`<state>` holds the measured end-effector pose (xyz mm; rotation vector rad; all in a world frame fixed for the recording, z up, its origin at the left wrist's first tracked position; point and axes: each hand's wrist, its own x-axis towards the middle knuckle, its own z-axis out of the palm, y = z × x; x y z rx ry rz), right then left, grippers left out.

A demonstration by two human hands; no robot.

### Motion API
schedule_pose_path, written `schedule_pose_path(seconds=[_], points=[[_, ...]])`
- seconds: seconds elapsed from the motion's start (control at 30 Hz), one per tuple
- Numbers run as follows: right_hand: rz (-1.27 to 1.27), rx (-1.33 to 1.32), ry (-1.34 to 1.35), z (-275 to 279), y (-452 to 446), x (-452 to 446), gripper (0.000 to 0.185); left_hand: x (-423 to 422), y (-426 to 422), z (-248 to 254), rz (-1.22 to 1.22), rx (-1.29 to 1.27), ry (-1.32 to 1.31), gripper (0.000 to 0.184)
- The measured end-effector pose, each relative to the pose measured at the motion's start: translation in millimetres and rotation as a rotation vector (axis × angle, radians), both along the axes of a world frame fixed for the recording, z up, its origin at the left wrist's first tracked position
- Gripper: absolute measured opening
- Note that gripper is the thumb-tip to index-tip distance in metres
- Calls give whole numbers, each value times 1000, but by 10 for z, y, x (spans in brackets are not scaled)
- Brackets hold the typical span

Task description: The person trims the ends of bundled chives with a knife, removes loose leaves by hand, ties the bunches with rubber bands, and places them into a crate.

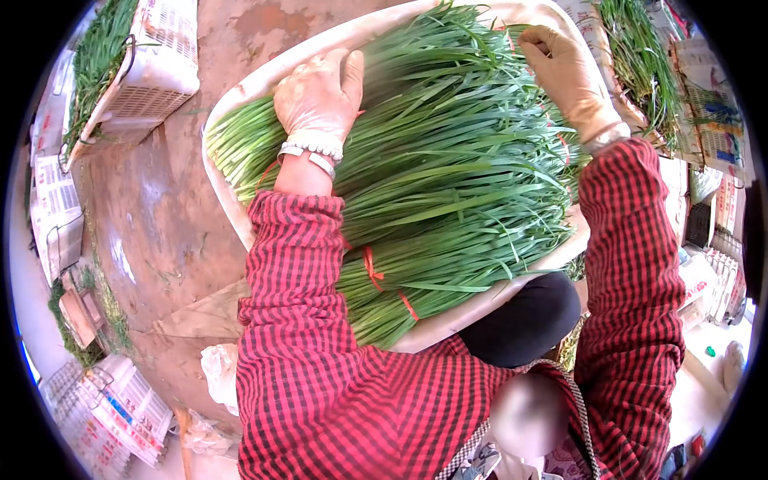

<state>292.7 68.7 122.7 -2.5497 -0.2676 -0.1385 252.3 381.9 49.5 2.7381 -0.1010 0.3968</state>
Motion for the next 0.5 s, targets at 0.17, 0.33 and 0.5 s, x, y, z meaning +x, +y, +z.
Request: schedule_pose_path(seconds=[0.17, 0.33, 0.5], points=[[163, -197, 189, 248, 837, -516, 22, -2, -3, -12, 30, 30, 32, 46], [359, -371, 32, -58, 1101, -646, 17, -25, -10, 25, 33, 5, 6, 46], [467, -493, -120, -112, 1055, -677, 5, -11, -33, 41, 7, 25, 22, 46]])
